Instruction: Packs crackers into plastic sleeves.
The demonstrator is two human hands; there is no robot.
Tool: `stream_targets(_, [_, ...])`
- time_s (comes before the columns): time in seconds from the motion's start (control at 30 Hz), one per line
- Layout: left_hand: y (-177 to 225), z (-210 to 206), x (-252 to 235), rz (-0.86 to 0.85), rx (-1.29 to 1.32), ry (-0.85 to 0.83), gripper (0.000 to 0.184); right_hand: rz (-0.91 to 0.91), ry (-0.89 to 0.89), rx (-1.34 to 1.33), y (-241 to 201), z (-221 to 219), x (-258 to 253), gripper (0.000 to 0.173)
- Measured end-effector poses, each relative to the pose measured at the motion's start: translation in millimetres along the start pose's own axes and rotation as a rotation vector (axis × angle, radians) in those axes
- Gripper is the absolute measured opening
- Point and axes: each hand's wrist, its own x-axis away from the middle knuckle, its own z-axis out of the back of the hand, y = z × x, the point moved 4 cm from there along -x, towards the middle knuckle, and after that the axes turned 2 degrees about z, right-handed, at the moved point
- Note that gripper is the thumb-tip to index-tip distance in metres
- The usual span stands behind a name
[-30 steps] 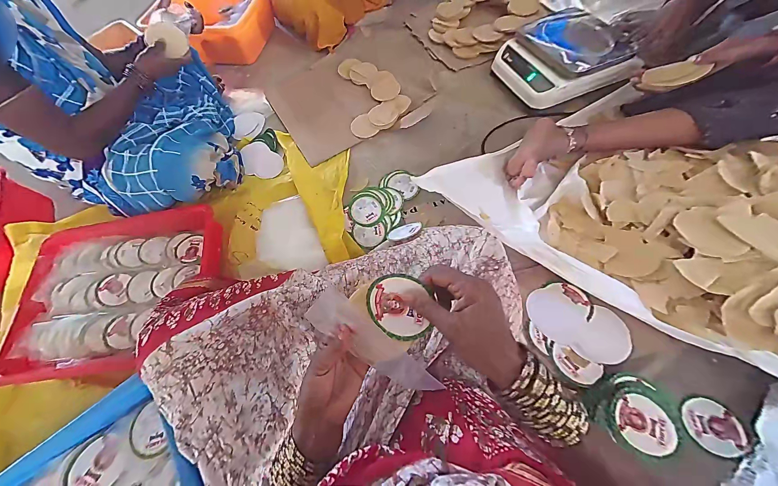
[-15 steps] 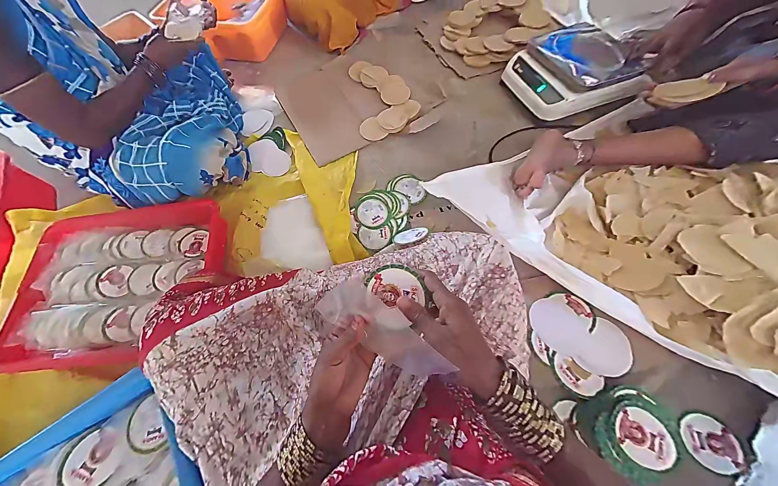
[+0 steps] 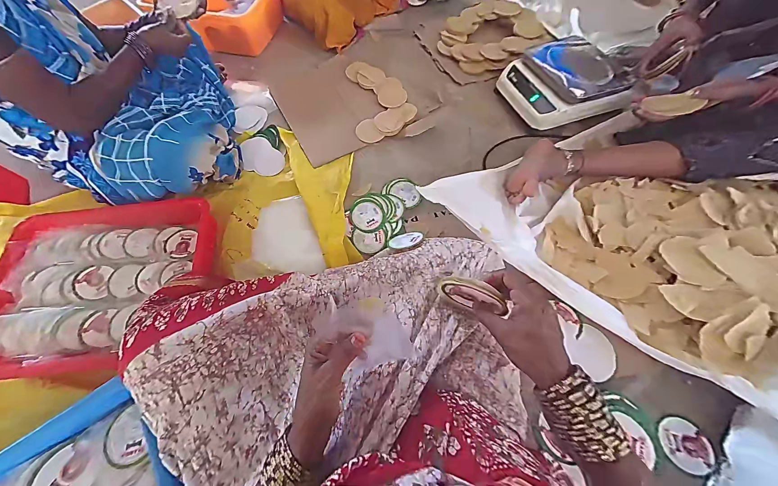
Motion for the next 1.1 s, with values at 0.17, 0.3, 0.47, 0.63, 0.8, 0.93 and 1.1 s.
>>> stream_targets(0.17, [-5.6,-2.2,-0.3,-0.019,-0.107,-0.187,0.014,-0.021,0.018,-0.012,21.1,-5.1,-1.9,0.034])
stream_targets(0.3, [4.9,-5.4,1.0,-0.212,-0.291,-0.162,0.010,0.083,0.144,-0.050,21.9,-10.5,4.4,0.034])
stream_targets(0.47, [45.9,-21.8,8.1,-0.627,-0.564,-0.116,0.008,0.164,0.127,-0.148,27.0,-18.6,6.1,0.031])
stream_targets(0.63, [78.3,-35.4,18.8,-0.934,-0.717,-0.225,0.013,0.181,0.156,-0.486,10.7,4.0,-2.2,0.016])
stream_targets(0.8, [76.0,-32.6,19.0,-1.026,-0.740,-0.266,0.012,0.249,0.135,-0.736,-30.4,43.7,-4.6,0.027])
stream_targets(0.93, [70.3,-29.9,17.8,-1.002,-0.747,-0.284,0.012,0.362,-0.001,-0.881,-62.5,65.0,4.8,0.039])
stream_targets(1.1, [68.0,-29.7,18.2,-0.977,-0.734,-0.278,0.008,0.599,-0.341,-0.905,-130.6,71.5,20.3,0.014])
